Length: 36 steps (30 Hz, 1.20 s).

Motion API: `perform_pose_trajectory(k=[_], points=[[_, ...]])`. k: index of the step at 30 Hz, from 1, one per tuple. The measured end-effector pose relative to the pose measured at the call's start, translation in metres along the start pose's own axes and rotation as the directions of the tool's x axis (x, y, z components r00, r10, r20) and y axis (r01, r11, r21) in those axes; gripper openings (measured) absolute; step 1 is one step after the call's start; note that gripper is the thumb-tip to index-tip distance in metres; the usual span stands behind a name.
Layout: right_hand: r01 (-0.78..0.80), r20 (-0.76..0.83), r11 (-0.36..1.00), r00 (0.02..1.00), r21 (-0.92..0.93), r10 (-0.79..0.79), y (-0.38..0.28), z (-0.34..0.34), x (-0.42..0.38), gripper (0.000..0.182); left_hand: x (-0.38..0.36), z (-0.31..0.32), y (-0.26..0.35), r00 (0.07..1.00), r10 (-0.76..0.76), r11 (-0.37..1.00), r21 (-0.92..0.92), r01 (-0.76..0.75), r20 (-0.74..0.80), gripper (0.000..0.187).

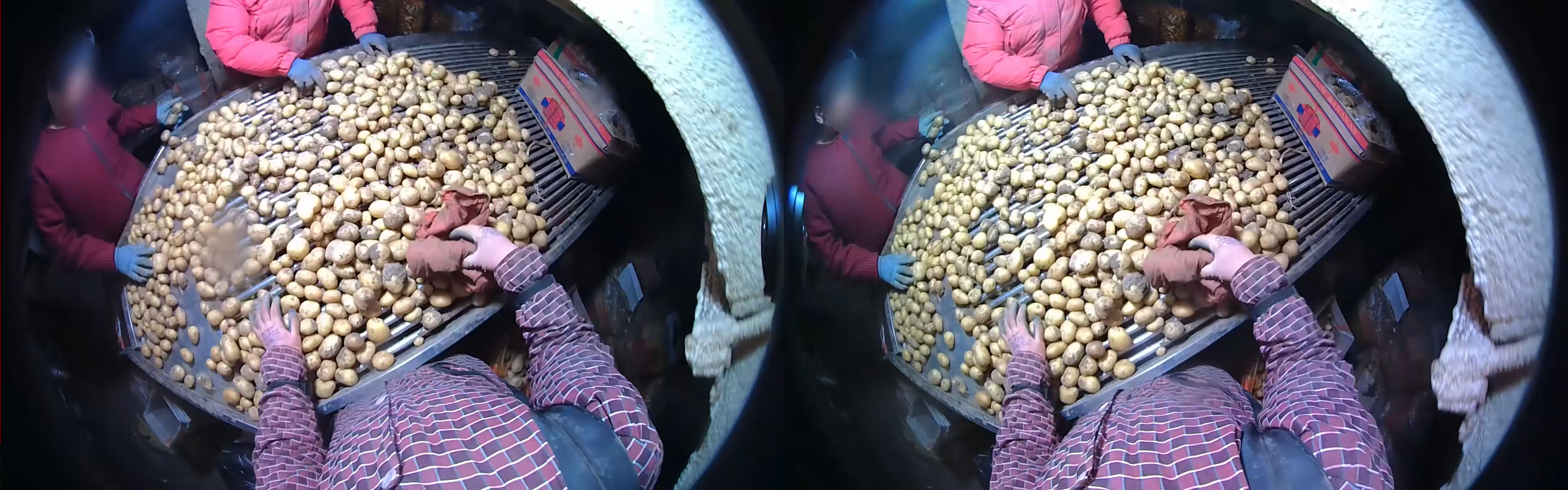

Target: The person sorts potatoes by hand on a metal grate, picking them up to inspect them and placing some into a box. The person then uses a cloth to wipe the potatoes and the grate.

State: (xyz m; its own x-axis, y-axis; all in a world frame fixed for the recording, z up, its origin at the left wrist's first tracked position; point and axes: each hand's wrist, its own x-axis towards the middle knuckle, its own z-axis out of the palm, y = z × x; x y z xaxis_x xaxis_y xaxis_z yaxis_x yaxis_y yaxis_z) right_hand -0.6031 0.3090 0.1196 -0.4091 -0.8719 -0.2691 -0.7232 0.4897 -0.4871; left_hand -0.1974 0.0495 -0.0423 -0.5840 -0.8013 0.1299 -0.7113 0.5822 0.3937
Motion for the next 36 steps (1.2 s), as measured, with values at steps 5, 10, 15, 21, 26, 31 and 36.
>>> perform_pose_trajectory(k=[5,10,15,21,26,31,36], points=[[-0.216,-0.326,0.854,0.944,-0.473,0.058,-0.018,-0.027,0.032,0.104,0.001,-0.003,-0.002,1.000,0.026,1.000,0.016,-0.025,-0.010,0.060],[-0.264,-0.085,0.787,0.961,-0.558,0.262,-0.004,0.021,0.056,0.098,0.005,-0.013,0.011,0.994,0.089,0.996,0.038,-0.087,-0.060,0.054],[-0.223,-0.283,0.907,0.951,-0.358,0.122,-0.022,0.037,0.051,0.084,0.010,-0.025,0.024,0.996,-0.043,0.998,0.046,0.039,0.074,0.058],[-0.129,-0.305,0.933,0.952,-0.337,0.022,-0.007,0.041,0.052,0.069,0.019,-0.033,0.036,0.977,-0.110,0.992,0.085,0.096,0.183,0.054],[-0.106,-0.305,0.952,0.952,-0.288,0.014,-0.004,0.040,0.056,0.065,0.021,-0.030,0.036,0.974,-0.115,0.990,0.101,0.096,0.194,0.051],[-0.012,-0.354,0.971,0.932,-0.240,-0.076,0.009,0.052,0.060,0.064,0.035,-0.037,0.046,0.961,-0.175,0.982,0.111,0.154,0.212,0.056],[0.047,-0.358,0.984,0.927,-0.172,-0.107,0.025,0.061,0.055,0.074,0.022,-0.028,0.033,0.983,-0.095,0.986,0.154,0.071,0.156,0.058]])
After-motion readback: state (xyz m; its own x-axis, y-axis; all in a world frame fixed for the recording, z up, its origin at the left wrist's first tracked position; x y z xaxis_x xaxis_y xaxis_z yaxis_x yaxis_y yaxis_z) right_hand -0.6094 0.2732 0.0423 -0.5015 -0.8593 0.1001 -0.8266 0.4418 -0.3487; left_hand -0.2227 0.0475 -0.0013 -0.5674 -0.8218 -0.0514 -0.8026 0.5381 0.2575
